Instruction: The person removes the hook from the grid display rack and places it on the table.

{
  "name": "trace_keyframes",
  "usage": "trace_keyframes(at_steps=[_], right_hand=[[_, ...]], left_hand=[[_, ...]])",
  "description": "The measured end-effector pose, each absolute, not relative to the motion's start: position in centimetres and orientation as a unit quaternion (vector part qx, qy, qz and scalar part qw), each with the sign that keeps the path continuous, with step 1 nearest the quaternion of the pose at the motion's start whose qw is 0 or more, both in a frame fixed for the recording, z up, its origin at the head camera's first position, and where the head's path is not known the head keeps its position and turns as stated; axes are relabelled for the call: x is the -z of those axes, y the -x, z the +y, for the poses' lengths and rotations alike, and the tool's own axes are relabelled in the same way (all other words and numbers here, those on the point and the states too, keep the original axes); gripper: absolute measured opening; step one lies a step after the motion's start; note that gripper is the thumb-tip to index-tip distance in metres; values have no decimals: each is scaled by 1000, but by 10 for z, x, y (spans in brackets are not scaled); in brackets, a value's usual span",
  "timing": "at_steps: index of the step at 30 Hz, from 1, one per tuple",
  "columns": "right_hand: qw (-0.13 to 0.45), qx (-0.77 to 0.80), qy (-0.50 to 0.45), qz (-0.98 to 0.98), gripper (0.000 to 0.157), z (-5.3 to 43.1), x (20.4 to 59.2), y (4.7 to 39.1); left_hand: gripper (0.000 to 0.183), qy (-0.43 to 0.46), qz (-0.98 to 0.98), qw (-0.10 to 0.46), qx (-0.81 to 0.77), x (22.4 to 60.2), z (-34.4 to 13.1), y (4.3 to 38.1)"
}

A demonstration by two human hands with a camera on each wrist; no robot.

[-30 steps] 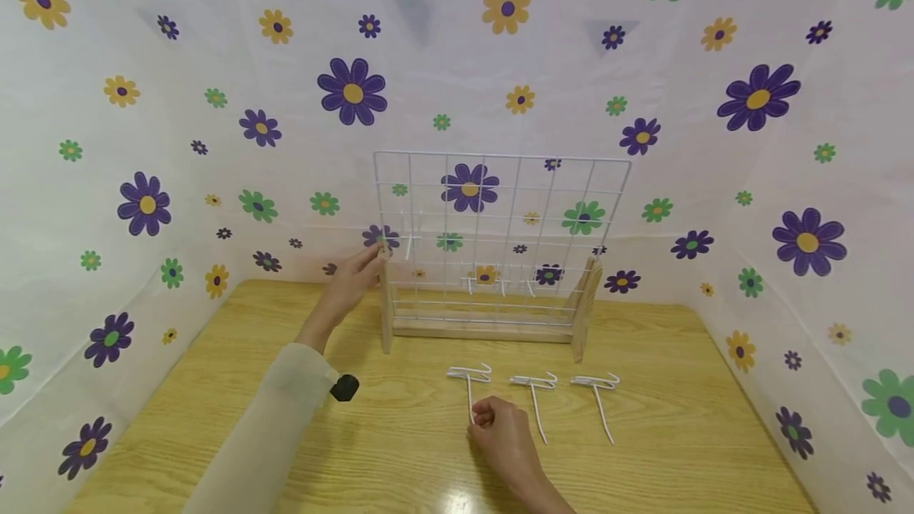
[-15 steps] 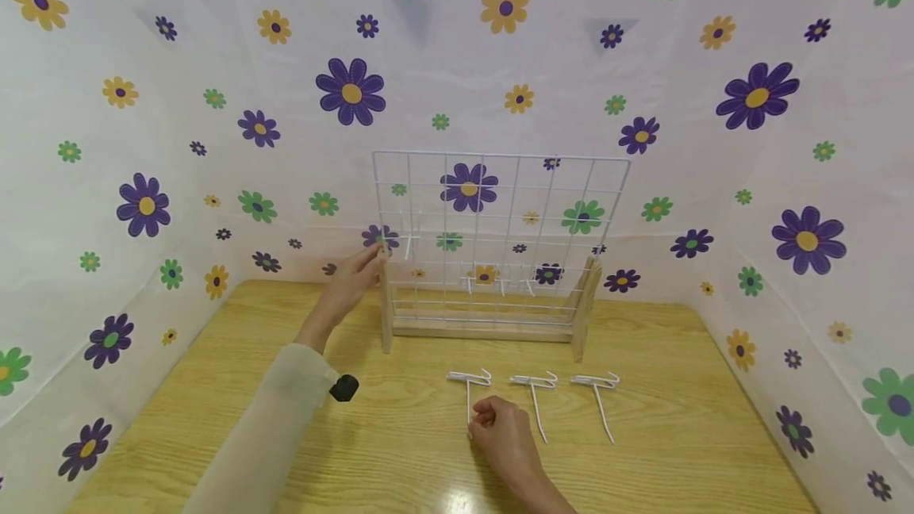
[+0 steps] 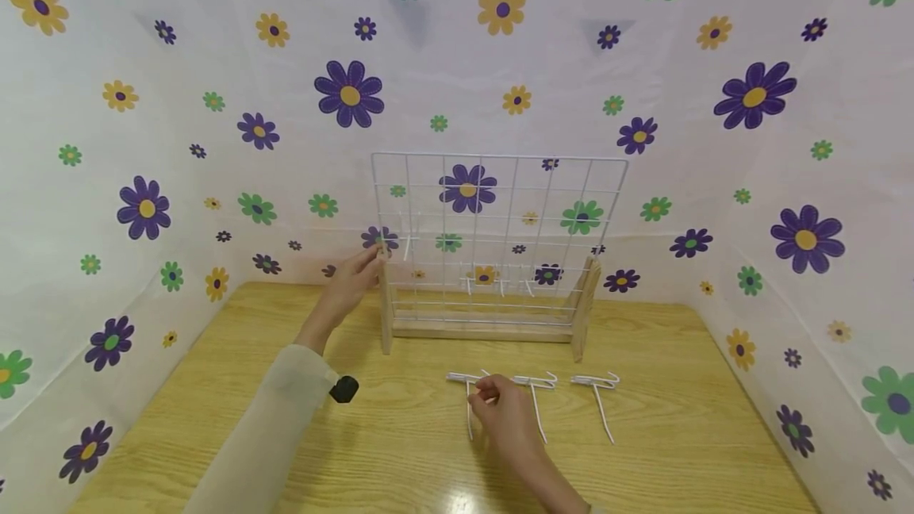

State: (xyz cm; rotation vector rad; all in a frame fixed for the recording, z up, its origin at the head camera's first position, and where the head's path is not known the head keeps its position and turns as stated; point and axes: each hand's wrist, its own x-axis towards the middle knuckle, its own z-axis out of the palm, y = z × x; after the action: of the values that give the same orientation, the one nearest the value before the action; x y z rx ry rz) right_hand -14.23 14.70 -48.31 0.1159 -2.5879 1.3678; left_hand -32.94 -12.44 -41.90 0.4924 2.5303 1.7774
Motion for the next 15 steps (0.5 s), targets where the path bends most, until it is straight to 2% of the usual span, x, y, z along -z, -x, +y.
trace_keyframes(at_steps=[15], right_hand=[[169, -460, -56, -870, 17, 139, 439, 172]], left_hand=[[52, -154, 811, -1, -565, 417, -123, 327]])
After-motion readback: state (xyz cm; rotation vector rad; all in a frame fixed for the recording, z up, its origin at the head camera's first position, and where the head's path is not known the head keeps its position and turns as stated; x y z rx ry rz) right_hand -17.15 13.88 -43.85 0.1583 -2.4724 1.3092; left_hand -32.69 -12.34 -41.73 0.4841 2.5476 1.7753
